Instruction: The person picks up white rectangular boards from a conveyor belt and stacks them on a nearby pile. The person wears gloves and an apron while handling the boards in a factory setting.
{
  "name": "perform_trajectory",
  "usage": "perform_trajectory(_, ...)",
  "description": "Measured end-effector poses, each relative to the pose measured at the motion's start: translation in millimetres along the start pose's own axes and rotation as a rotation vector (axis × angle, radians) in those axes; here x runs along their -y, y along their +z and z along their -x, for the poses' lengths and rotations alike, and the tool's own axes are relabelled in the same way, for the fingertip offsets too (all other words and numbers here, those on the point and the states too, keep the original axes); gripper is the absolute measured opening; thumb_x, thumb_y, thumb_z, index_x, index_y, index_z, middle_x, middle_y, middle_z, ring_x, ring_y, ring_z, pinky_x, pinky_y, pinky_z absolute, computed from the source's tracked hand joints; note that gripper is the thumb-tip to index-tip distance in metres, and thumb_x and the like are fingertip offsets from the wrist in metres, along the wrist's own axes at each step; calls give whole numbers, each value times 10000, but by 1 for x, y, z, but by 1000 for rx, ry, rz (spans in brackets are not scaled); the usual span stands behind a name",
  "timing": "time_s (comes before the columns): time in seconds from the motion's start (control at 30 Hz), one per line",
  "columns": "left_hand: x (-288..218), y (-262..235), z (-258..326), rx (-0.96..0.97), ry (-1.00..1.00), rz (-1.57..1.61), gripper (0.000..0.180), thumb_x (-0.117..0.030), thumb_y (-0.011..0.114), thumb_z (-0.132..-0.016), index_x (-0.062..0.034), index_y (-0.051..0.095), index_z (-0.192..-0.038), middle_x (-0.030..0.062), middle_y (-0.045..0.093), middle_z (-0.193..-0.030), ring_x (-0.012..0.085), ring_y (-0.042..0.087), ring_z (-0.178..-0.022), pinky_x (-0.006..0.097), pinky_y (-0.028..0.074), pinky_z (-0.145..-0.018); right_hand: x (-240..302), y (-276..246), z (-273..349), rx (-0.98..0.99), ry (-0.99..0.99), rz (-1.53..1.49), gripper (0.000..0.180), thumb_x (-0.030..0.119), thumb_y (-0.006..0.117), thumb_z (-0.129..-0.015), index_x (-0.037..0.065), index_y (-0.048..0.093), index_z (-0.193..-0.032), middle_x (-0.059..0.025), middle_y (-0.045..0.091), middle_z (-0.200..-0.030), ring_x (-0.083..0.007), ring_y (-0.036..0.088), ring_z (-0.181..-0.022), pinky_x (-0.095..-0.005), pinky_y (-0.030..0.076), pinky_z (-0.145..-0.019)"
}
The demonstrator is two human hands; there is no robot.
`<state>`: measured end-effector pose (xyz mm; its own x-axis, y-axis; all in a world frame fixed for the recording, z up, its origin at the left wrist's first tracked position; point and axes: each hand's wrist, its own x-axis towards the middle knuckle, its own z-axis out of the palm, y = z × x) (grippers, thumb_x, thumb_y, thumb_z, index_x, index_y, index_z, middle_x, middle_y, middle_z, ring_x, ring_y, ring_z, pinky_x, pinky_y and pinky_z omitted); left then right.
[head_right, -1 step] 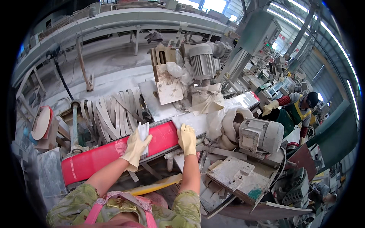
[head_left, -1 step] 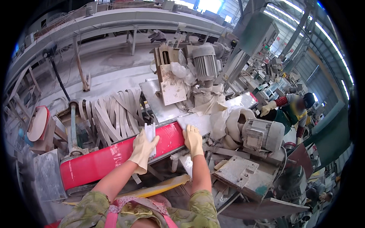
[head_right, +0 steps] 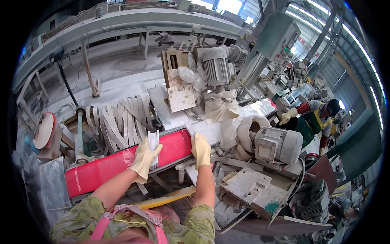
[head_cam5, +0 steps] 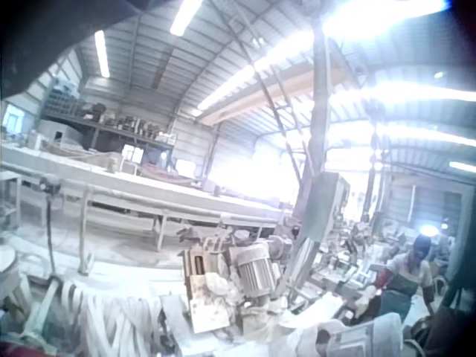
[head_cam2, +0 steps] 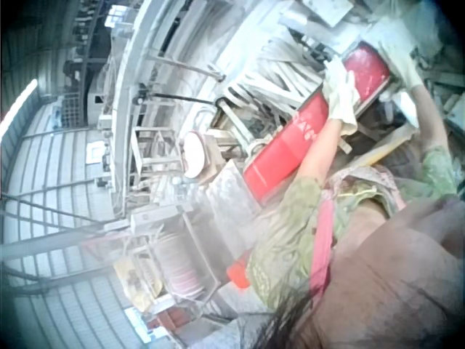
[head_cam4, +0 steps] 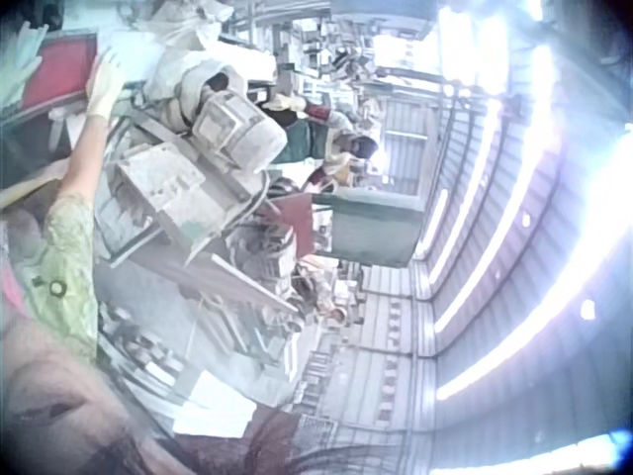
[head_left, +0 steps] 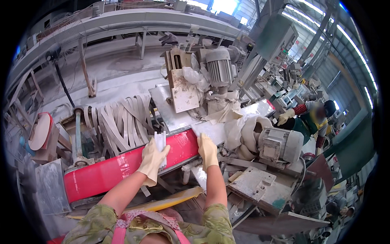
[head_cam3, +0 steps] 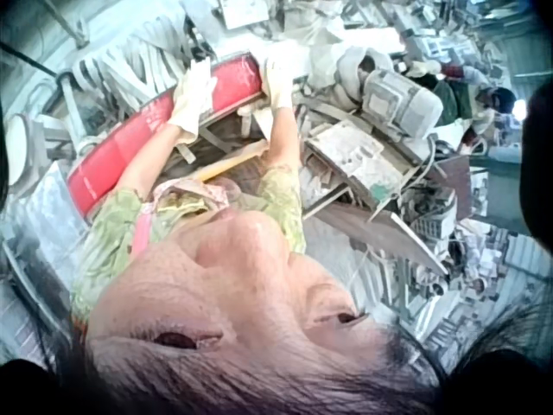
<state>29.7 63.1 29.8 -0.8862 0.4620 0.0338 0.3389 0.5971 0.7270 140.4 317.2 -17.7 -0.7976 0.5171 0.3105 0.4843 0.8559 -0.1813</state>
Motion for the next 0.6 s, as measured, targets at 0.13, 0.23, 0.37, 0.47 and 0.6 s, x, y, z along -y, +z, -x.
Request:
perform_trajectory(0.13,8,-5,-8,8,-13,5,892,-570,720,-815,104,498,-1354,313,647,-1225,431,616,-1180,476,494,-1022,47,-30,1,-84,317,-603,431,305,428,-1072,-36,639,-916,-221,676,-862,-365,666,-896,-484,496,-770)
perform_trajectory(0.23,10,4,-9,40,-18,17,962,-622,723,-805,105,477,-1384,313,630,-1276,426,602,-1216,465,484,-1050,116,-44,41,-38,535,-1179,439,366,423,-1075,-15,625,-989,-32,592,-868,-143,499,-795,-353,460,-743)
perform_trajectory(0.37,5,1,-7,51,-13,-22,1042,-688,726,-784,100,458,-1411,297,604,-1342,399,582,-1269,445,465,-1087,154,-33,64,77,300,-1002,469,371,408,-1070,-47,620,-1069,-167,684,-1039,-290,617,-962,-413,469,-901)
perform_trajectory(0.47,5,0,-2,64,17,-3,976,-642,742,-783,65,476,-1401,280,618,-1323,396,590,-1253,448,469,-1072,137,-18,70,-144,143,-919,507,369,425,-1063,-55,599,-1279,-272,679,-1191,-430,625,-1161,-449,465,-1011)
perform_trajectory(0.6,13,-6,-5,41,2,3,879,-575,763,-773,-5,500,-1388,262,635,-1290,402,603,-1222,459,475,-1047,60,-17,7,-237,21,-448,671,408,622,-939,-23,509,-1440,-291,591,-1324,-462,532,-1251,-532,382,-1101)
